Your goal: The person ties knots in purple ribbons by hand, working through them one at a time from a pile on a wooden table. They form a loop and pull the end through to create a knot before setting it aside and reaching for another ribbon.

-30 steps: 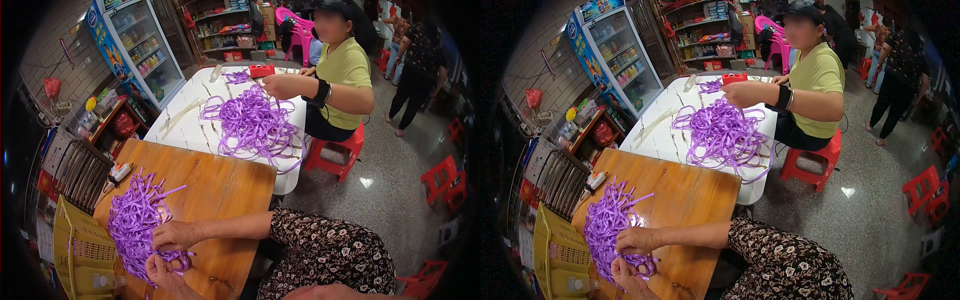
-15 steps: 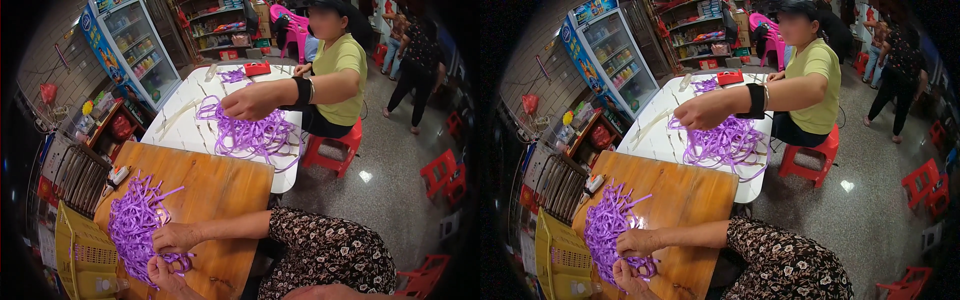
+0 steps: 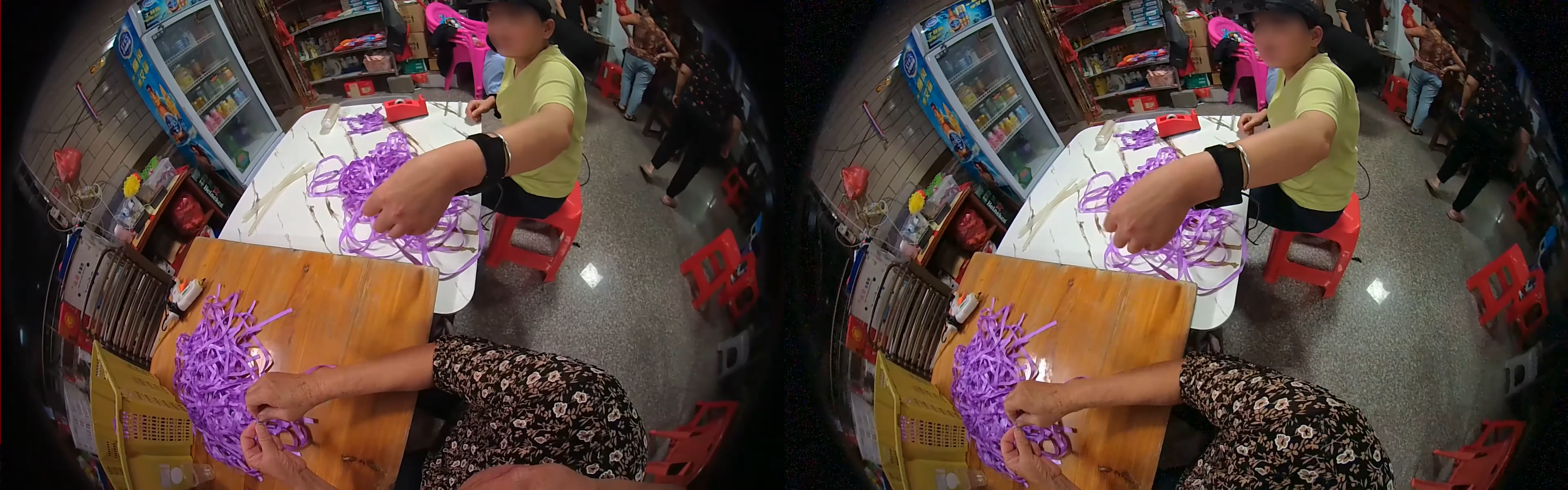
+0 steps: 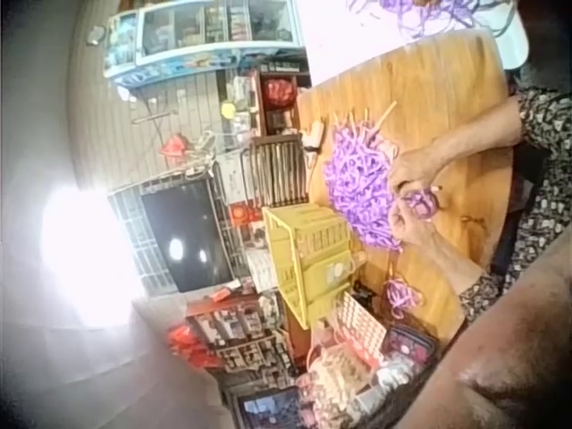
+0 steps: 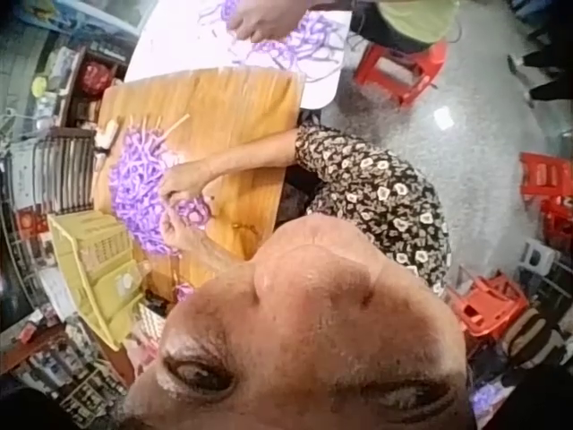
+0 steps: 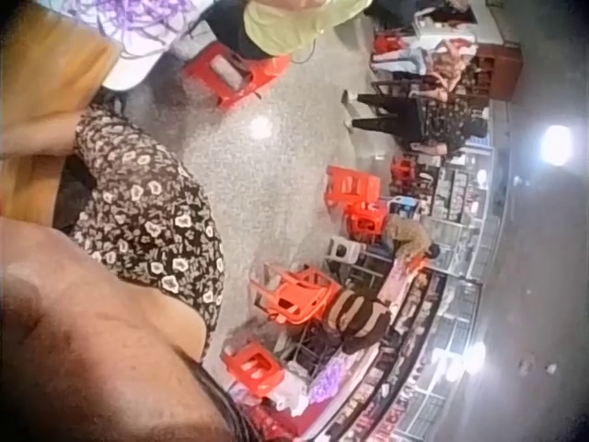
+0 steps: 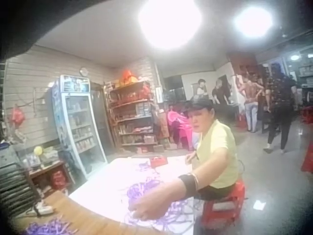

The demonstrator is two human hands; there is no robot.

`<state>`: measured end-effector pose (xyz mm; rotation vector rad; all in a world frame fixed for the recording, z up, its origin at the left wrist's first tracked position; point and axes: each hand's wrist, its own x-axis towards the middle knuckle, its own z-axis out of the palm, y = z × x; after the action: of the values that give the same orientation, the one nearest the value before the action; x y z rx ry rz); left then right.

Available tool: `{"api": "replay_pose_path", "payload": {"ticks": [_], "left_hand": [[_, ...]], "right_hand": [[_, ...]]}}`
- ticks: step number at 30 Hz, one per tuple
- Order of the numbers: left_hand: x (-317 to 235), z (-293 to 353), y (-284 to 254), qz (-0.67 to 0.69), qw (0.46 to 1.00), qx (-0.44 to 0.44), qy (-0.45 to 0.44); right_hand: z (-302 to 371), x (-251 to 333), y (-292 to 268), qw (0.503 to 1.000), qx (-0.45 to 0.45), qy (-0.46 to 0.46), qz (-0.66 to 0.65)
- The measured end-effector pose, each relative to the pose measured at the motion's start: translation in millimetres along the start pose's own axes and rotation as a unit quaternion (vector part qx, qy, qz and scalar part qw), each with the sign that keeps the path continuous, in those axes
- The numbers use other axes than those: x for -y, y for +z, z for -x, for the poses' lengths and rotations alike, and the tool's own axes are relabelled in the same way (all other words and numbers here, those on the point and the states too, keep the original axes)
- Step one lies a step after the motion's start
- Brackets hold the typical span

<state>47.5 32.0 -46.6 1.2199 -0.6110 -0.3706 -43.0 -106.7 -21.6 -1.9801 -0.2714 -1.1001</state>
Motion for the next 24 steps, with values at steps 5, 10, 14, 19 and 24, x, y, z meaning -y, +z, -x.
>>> {"api": "replay_pose_path", "payload": {"ticks": [5,10,14,19,24], "left_hand": [[-9,3,10,-0.015,1.0,0.001,-0.005],[-26,8,25,0.002,0.999,0.017,-0.04],[-31,13,33,-0.011,0.999,-0.013,-0.046],[-26,8,20,0.014,0.998,-0.012,-0.055],[-31,7,17,0.005,0.998,0.007,-0.068]], "right_hand": [[1,-4,-2,0.999,0.014,0.04,-0.02],[-4,1,-5,0.998,0.018,-0.029,-0.058],[-2,-2,-5,0.998,0.042,-0.039,-0.032],[-3,3,-4,0.998,0.033,-0.043,-0.045],[-2,-6,2,0.998,0.009,-0.058,-0.015]]}}
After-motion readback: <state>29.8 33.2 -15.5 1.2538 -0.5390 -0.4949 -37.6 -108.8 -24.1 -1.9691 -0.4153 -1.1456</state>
